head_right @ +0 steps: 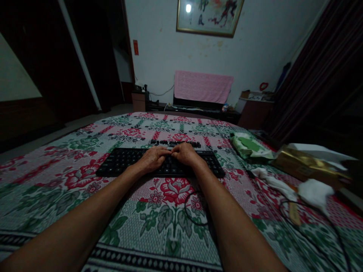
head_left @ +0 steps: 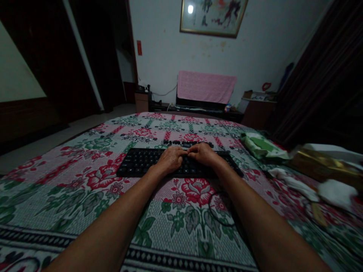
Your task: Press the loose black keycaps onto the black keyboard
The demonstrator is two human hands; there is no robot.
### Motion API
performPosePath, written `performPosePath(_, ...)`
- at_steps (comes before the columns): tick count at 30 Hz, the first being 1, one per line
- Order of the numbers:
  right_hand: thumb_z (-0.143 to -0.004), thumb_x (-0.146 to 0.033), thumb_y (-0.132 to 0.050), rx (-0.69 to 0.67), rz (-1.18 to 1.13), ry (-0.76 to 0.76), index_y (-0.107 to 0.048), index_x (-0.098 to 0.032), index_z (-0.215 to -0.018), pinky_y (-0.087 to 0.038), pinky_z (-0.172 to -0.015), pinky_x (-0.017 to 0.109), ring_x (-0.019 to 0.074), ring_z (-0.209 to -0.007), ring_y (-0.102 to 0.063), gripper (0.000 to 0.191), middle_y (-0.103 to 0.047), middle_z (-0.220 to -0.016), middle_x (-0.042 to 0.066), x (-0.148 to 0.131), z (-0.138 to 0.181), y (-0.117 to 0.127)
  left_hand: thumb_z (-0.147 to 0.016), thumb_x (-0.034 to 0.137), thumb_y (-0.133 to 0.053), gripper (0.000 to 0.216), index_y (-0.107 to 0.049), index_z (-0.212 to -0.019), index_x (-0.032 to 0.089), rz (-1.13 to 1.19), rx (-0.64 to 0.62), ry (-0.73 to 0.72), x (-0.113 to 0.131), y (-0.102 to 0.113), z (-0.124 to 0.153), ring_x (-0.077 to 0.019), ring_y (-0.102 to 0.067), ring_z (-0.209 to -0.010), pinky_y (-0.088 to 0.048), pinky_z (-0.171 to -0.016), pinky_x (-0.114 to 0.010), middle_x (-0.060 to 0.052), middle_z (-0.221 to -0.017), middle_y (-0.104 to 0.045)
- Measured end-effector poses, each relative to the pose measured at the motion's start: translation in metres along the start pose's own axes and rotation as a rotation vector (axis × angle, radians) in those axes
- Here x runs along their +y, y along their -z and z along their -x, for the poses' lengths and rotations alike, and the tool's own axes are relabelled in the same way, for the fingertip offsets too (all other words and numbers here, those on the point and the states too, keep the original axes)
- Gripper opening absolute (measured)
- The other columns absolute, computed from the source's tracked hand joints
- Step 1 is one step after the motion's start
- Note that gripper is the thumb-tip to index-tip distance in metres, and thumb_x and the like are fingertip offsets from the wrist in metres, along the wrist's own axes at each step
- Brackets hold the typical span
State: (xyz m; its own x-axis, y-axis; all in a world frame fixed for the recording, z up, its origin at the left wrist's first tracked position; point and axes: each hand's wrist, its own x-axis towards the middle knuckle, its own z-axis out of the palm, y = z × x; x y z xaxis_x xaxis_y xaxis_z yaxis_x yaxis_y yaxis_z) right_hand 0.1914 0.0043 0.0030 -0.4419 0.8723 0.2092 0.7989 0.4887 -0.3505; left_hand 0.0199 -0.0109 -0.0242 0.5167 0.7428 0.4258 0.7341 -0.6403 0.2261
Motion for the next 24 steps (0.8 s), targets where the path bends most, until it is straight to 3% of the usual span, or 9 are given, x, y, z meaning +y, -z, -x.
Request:
performPosePath(12,-0.071,-0.019,-0.054,-0.052,-0.008,-0.038,-0.071,-0.018,-0.085,-0.043,-0.065,0.019,0.0134,-0.072,-0.06,0.022,-0.07,-0.077,-0.001,-0.001,-0.0009,0.0044,-0.073,0.011,-0.043,0.039,-0.064,-0.104,0.024,0.014,-0.003,-0.023,-0.0002,0.0013,0.0004,-0.0189,-0.055,-0.097,-0.042,-0.091,-0.034,-0.003,-0.104,-0.062)
performPosePath(16,-0.069,-0.018,-0.053,-0.038,0.012,-0.05,-0.07,-0.015,-0.083,-0.041,-0.06,0.018,0.0126,-0.068,-0.059,0.022,-0.069,-0.074,0.001,-0.0032,-0.0011,0.003,-0.074,0.012,-0.043,0.041,-0.061,-0.11,0.023,0.058,0.005,0.031,0.0006,0.0046,0.0007,-0.0177,-0.056,-0.097,-0.042,-0.09,-0.031,-0.002,-0.105,-0.063)
performPosePath(24,-0.071,-0.021,-0.052,-0.036,-0.197,-0.141,-0.068,-0.012,-0.09,-0.04,-0.054,0.017,0.01,-0.061,-0.056,0.026,-0.067,-0.073,0.0,0.003,0.0009,0.0039,-0.074,0.014,-0.044,0.037,-0.063,-0.105,0.02,0.077,0.029,0.103,-0.0001,0.0052,0.0013,-0.0183,-0.056,-0.1,-0.043,-0.092,-0.031,-0.003,-0.105,-0.064)
